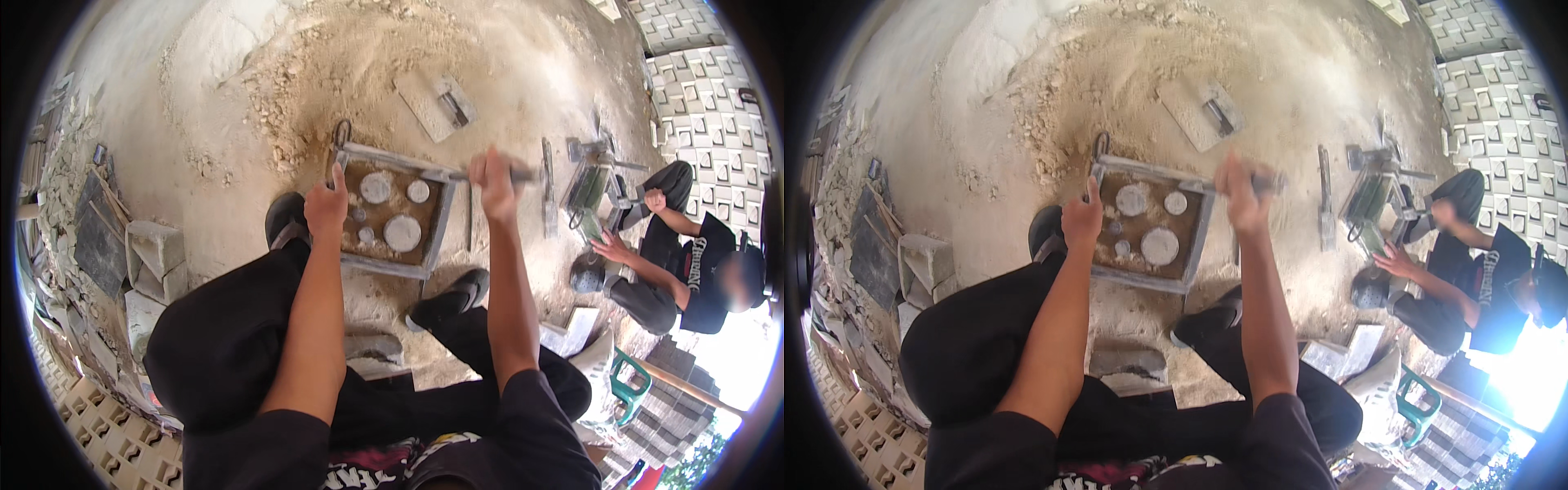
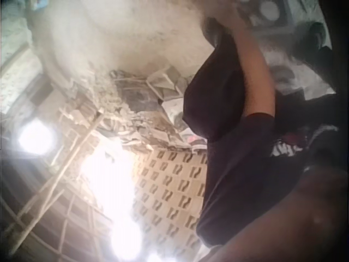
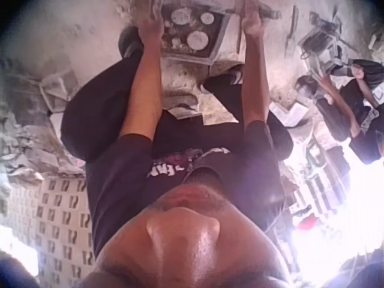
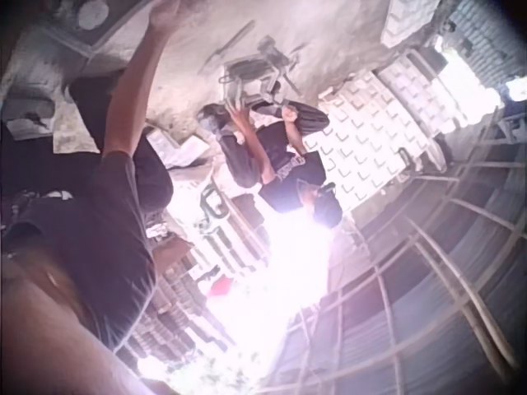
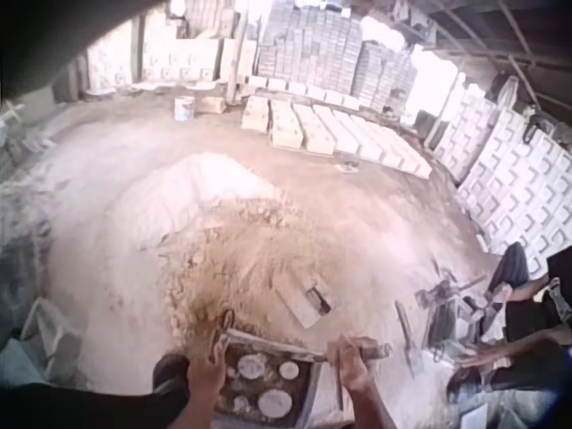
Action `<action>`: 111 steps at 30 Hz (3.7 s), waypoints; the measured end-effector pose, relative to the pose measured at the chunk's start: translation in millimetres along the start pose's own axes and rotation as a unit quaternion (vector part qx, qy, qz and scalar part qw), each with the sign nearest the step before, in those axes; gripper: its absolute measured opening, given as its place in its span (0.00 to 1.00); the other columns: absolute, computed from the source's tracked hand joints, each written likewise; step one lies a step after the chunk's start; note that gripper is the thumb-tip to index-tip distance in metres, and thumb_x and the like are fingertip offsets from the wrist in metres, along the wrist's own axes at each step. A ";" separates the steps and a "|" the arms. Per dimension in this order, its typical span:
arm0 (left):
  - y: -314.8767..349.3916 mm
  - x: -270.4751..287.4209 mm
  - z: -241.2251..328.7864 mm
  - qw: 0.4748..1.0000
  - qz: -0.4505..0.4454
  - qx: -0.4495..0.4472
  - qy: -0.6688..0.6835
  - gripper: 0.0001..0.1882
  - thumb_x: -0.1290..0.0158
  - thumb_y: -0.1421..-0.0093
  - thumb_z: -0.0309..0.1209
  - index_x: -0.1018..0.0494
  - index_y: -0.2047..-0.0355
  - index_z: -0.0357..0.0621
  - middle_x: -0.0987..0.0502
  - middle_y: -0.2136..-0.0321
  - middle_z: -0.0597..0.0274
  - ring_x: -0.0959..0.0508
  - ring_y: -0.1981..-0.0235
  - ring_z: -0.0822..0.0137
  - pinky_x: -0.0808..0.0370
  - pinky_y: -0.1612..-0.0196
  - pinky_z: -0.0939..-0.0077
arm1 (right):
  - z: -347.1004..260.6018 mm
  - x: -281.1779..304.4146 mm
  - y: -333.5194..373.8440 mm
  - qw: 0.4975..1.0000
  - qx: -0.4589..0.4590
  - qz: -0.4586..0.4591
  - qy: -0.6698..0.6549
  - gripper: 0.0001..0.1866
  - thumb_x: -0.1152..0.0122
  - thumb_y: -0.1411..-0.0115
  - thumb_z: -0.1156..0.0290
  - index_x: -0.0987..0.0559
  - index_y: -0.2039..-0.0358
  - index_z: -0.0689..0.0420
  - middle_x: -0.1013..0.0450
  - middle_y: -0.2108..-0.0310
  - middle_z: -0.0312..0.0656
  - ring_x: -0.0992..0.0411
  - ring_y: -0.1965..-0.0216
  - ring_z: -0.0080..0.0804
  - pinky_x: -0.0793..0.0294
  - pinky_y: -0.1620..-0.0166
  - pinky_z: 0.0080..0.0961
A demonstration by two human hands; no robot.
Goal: The person fills a metal mold with a dry mixture using a trowel, presses the material into the circular holes, and smooths the surface. They stand up to retrieve another tool and then use a narrow rod to compact the mixture inside the mold's circular openings.
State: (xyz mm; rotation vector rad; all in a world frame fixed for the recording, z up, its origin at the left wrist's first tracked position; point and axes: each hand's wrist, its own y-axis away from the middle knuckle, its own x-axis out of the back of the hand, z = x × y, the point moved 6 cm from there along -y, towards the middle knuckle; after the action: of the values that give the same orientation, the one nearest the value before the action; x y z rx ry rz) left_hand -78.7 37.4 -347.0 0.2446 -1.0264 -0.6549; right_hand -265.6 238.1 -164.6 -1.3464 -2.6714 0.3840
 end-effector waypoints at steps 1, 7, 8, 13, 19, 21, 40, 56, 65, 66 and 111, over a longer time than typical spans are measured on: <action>-1.7 1.0 -0.2 1.000 0.014 -0.004 -0.004 0.44 0.68 0.38 0.66 0.23 0.58 0.33 0.22 0.59 0.37 0.23 0.54 0.42 0.28 0.50 0.51 | -3.2 -3.6 10.1 0.999 0.022 -0.023 0.042 0.24 0.57 0.33 0.72 0.40 0.89 0.55 0.44 0.90 0.32 0.48 0.87 0.20 0.51 0.81 0.25; -1.8 1.5 -3.8 1.000 0.015 -0.001 0.004 0.44 0.67 0.38 0.66 0.22 0.58 0.33 0.22 0.60 0.37 0.23 0.54 0.42 0.28 0.50 0.51 | 1.2 1.2 10.3 0.999 -0.014 0.004 -0.052 0.23 0.54 0.36 0.73 0.38 0.90 0.56 0.42 0.90 0.31 0.47 0.87 0.20 0.52 0.82 0.25; -8.3 2.9 5.4 1.000 0.015 -0.008 0.007 0.43 0.67 0.38 0.66 0.22 0.58 0.34 0.22 0.60 0.37 0.23 0.54 0.42 0.28 0.50 0.51 | 2.8 2.1 6.8 1.000 0.018 0.001 -0.011 0.23 0.54 0.35 0.73 0.38 0.89 0.55 0.42 0.90 0.31 0.47 0.87 0.20 0.52 0.82 0.25; 0.7 1.5 2.3 1.000 -0.009 0.005 0.004 0.41 0.66 0.37 0.65 0.21 0.58 0.38 0.21 0.60 0.41 0.23 0.54 0.43 0.28 0.50 0.52 | 15.7 4.5 8.9 0.997 -0.012 0.077 -0.019 0.23 0.54 0.34 0.72 0.40 0.88 0.54 0.44 0.89 0.30 0.48 0.86 0.19 0.53 0.81 0.24; 3.8 4.7 8.2 1.000 -0.015 0.008 0.011 0.41 0.67 0.38 0.66 0.21 0.58 0.39 0.21 0.61 0.44 0.22 0.55 0.45 0.27 0.51 0.53 | 29.9 -31.7 6.1 0.999 -0.045 0.017 0.025 0.24 0.57 0.32 0.70 0.43 0.88 0.52 0.48 0.90 0.30 0.53 0.88 0.18 0.56 0.83 0.24; 4.2 6.0 2.4 0.999 -0.020 0.016 0.021 0.41 0.68 0.37 0.65 0.22 0.58 0.39 0.21 0.60 0.44 0.22 0.55 0.45 0.28 0.51 0.52 | 15.5 -41.2 -2.7 0.997 -0.071 0.036 0.005 0.24 0.56 0.32 0.71 0.42 0.88 0.52 0.47 0.90 0.30 0.52 0.88 0.18 0.55 0.83 0.24; -9.2 -6.6 -5.1 0.998 -0.021 0.008 0.065 0.38 0.69 0.34 0.60 0.20 0.61 0.38 0.21 0.63 0.39 0.23 0.57 0.40 0.28 0.53 0.47 | 27.1 -89.6 13.4 0.989 -0.009 0.049 0.139 0.21 0.54 0.34 0.71 0.40 0.86 0.53 0.46 0.88 0.28 0.48 0.84 0.17 0.53 0.79 0.23; 4.0 7.9 1.4 0.999 -0.004 0.031 0.043 0.39 0.70 0.34 0.59 0.21 0.61 0.35 0.21 0.61 0.38 0.23 0.56 0.40 0.29 0.51 0.49 | 5.2 -138.0 -3.0 0.991 -0.022 -0.027 0.128 0.19 0.47 0.34 0.71 0.30 0.84 0.58 0.38 0.86 0.29 0.42 0.83 0.19 0.46 0.80 0.23; -25.8 -24.7 -17.3 0.997 -0.004 -0.074 -0.014 0.42 0.72 0.34 0.61 0.21 0.61 0.34 0.22 0.61 0.37 0.23 0.56 0.39 0.29 0.51 0.46 | 7.9 -160.6 -6.0 0.995 -0.100 0.014 -0.001 0.22 0.43 0.39 0.68 0.36 0.88 0.61 0.44 0.90 0.44 0.46 0.87 0.28 0.44 0.81 0.31; -24.4 -25.0 -17.3 0.997 0.005 -0.077 -0.003 0.42 0.72 0.34 0.61 0.21 0.61 0.34 0.22 0.61 0.37 0.23 0.56 0.39 0.29 0.51 0.46 | 2.0 -157.6 -5.8 0.999 -0.046 0.005 0.023 0.22 0.44 0.37 0.69 0.35 0.87 0.62 0.41 0.90 0.42 0.44 0.86 0.24 0.42 0.81 0.28; -0.8 1.6 6.0 0.998 -0.003 -0.027 0.053 0.40 0.73 0.33 0.59 0.22 0.60 0.34 0.23 0.61 0.35 0.25 0.55 0.37 0.31 0.50 0.46 | -27.5 -125.3 -24.2 0.988 -0.041 0.088 0.118 0.21 0.44 0.37 0.62 0.29 0.83 0.61 0.38 0.87 0.46 0.41 0.84 0.34 0.41 0.77 0.34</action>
State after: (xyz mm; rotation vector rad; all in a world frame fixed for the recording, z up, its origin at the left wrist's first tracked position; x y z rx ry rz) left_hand -83.6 36.4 -343.2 0.2331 -0.9056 -0.6682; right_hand -203.5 128.2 -131.1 -1.5490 -2.4087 0.1219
